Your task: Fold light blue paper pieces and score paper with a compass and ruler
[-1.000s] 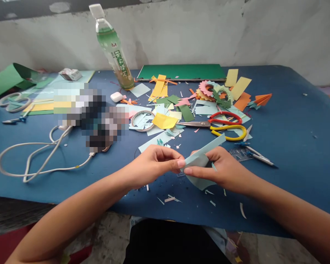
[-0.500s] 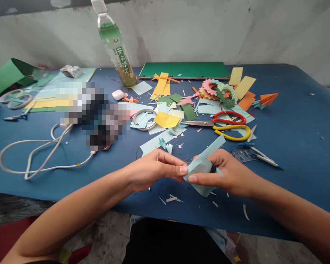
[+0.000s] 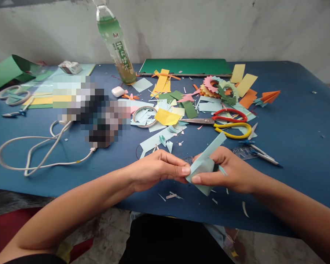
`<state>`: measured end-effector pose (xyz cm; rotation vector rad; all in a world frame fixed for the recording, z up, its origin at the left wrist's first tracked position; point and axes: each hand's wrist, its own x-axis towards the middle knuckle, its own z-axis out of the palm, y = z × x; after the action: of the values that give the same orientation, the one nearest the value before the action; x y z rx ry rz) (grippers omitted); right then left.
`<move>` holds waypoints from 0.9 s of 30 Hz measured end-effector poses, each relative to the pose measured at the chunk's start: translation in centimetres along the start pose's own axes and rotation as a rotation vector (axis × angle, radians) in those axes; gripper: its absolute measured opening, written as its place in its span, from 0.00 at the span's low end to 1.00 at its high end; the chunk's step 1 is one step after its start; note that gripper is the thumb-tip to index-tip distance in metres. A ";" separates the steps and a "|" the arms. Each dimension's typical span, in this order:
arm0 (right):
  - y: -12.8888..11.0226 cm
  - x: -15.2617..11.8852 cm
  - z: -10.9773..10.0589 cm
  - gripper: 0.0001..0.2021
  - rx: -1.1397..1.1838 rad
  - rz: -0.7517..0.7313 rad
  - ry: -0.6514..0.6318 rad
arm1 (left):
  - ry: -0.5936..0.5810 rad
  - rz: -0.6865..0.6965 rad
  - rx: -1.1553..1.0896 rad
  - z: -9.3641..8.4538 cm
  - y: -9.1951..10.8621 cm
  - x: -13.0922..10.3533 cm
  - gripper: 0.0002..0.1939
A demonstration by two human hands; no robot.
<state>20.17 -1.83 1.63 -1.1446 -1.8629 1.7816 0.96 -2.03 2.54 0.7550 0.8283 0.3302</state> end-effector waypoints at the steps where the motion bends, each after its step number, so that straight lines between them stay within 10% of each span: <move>1: 0.0 0.0 0.0 0.16 0.001 0.000 -0.004 | -0.007 -0.001 -0.013 0.0 -0.1 0.0 0.09; 20: 0.0 -0.5 -0.5 0.13 0.020 -0.018 -0.058 | -0.143 -0.039 -0.114 -0.1 -1.0 1.0 0.09; 27: -0.1 -0.6 -0.4 0.14 -0.064 0.098 0.178 | 0.130 0.262 0.275 -0.2 0.2 0.7 0.07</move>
<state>20.77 -2.01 2.01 -1.3917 -1.7992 1.6202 1.23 -1.45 2.20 1.1131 0.9094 0.5095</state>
